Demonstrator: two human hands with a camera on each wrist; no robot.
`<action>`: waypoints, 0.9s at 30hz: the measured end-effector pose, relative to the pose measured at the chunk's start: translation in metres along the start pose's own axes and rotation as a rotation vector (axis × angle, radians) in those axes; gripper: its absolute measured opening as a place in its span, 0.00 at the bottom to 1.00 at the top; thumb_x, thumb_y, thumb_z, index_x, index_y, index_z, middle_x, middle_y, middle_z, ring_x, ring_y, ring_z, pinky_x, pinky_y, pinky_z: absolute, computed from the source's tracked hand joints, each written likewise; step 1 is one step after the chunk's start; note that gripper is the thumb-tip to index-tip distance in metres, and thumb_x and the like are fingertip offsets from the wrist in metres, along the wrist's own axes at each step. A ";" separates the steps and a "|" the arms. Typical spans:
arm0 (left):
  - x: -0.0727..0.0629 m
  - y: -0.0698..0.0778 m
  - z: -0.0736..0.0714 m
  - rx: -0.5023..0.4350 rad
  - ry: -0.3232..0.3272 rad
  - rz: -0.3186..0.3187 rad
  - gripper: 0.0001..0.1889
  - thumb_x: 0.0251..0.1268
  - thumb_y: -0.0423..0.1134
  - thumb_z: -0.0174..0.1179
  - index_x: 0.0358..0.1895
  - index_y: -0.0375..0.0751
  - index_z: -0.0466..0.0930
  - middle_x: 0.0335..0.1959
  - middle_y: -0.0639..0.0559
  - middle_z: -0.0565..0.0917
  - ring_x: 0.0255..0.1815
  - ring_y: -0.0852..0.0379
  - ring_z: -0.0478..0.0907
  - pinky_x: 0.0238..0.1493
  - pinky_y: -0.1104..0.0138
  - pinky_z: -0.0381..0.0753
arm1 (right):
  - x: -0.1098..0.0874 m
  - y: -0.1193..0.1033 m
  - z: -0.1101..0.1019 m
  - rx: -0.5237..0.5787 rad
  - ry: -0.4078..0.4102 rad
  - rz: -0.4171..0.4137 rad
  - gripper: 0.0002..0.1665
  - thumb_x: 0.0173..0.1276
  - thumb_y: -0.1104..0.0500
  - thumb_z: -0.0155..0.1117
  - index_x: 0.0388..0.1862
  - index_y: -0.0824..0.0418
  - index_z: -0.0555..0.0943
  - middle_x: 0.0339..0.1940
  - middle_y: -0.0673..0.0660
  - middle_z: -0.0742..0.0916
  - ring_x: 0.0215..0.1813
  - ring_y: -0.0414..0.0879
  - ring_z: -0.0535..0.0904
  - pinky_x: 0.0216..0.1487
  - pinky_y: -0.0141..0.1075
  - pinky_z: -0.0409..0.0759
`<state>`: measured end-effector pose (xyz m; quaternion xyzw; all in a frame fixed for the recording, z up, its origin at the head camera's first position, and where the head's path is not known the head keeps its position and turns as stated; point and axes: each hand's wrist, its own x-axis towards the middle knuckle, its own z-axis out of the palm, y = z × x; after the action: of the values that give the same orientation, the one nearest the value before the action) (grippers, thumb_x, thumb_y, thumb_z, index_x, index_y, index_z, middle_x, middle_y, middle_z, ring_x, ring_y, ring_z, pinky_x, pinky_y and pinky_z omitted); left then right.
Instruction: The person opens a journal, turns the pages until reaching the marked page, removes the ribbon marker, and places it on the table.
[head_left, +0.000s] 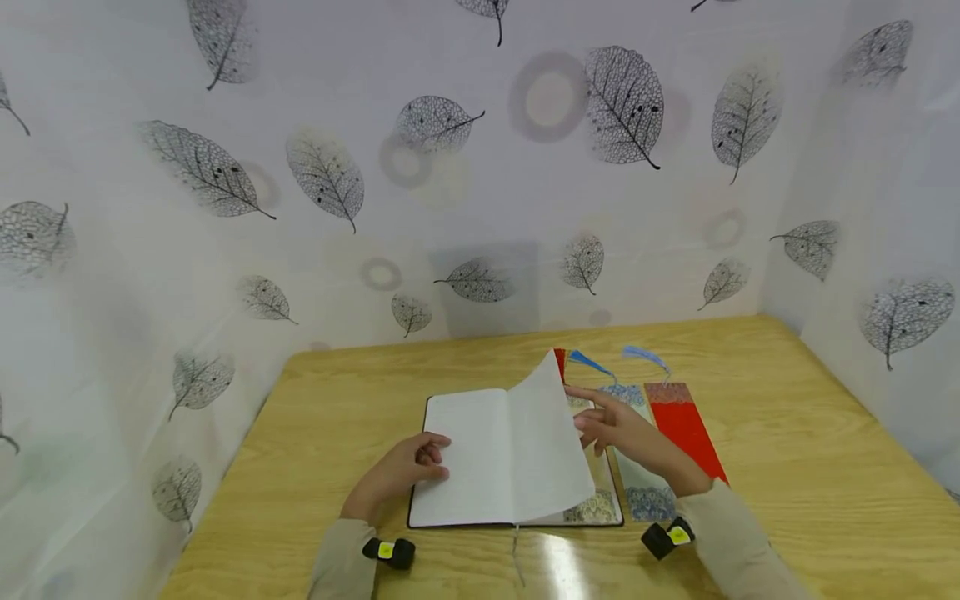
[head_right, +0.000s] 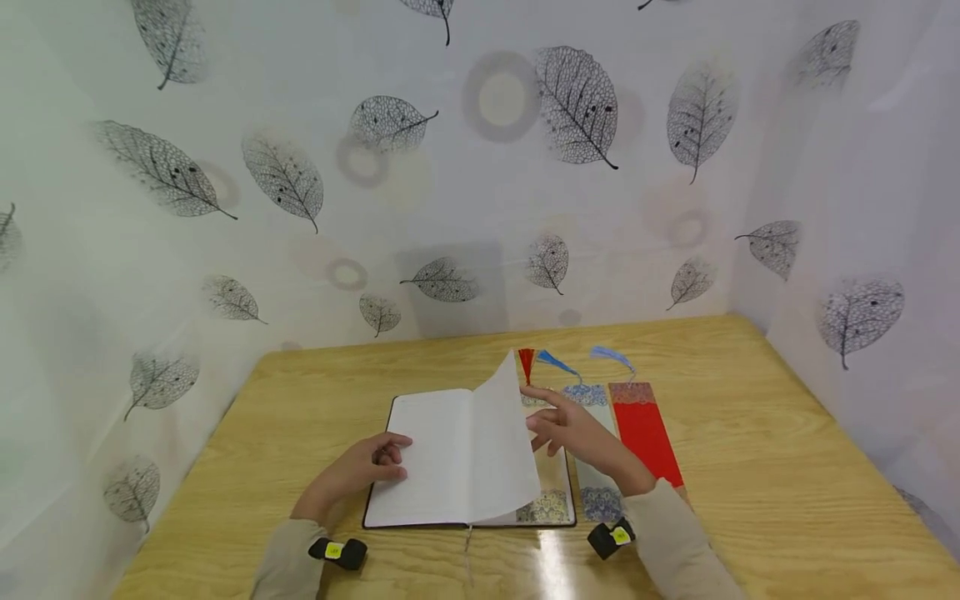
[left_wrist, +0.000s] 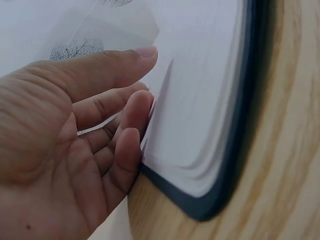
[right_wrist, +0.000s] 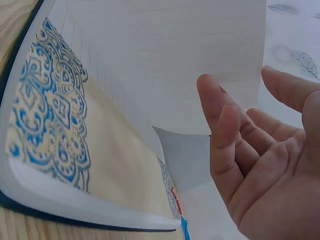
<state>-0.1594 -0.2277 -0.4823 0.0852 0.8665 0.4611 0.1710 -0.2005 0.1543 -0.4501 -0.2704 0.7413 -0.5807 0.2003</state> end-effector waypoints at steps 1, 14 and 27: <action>0.000 0.000 -0.001 0.004 0.003 -0.001 0.24 0.60 0.39 0.67 0.58 0.35 0.74 0.38 0.50 0.76 0.39 0.57 0.70 0.39 0.72 0.71 | 0.001 -0.001 0.001 -0.010 -0.005 -0.004 0.36 0.76 0.56 0.52 0.77 0.64 0.53 0.49 0.68 0.83 0.39 0.43 0.84 0.37 0.36 0.82; -0.002 -0.005 -0.008 -0.002 0.118 -0.041 0.20 0.61 0.36 0.65 0.56 0.36 0.75 0.37 0.48 0.78 0.36 0.57 0.72 0.34 0.71 0.73 | 0.011 -0.005 0.016 -0.088 -0.056 0.032 0.38 0.76 0.52 0.51 0.76 0.65 0.51 0.52 0.68 0.83 0.41 0.51 0.85 0.37 0.37 0.80; -0.006 -0.004 -0.021 -0.049 0.225 -0.081 0.20 0.62 0.35 0.64 0.58 0.39 0.76 0.39 0.47 0.80 0.35 0.57 0.75 0.33 0.68 0.77 | 0.039 -0.009 0.053 -0.138 -0.060 0.123 0.39 0.73 0.47 0.56 0.75 0.61 0.56 0.49 0.63 0.84 0.37 0.48 0.85 0.34 0.41 0.80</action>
<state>-0.1619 -0.2475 -0.4739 -0.0063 0.8714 0.4815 0.0932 -0.1973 0.0882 -0.4538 -0.2547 0.7884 -0.5065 0.2389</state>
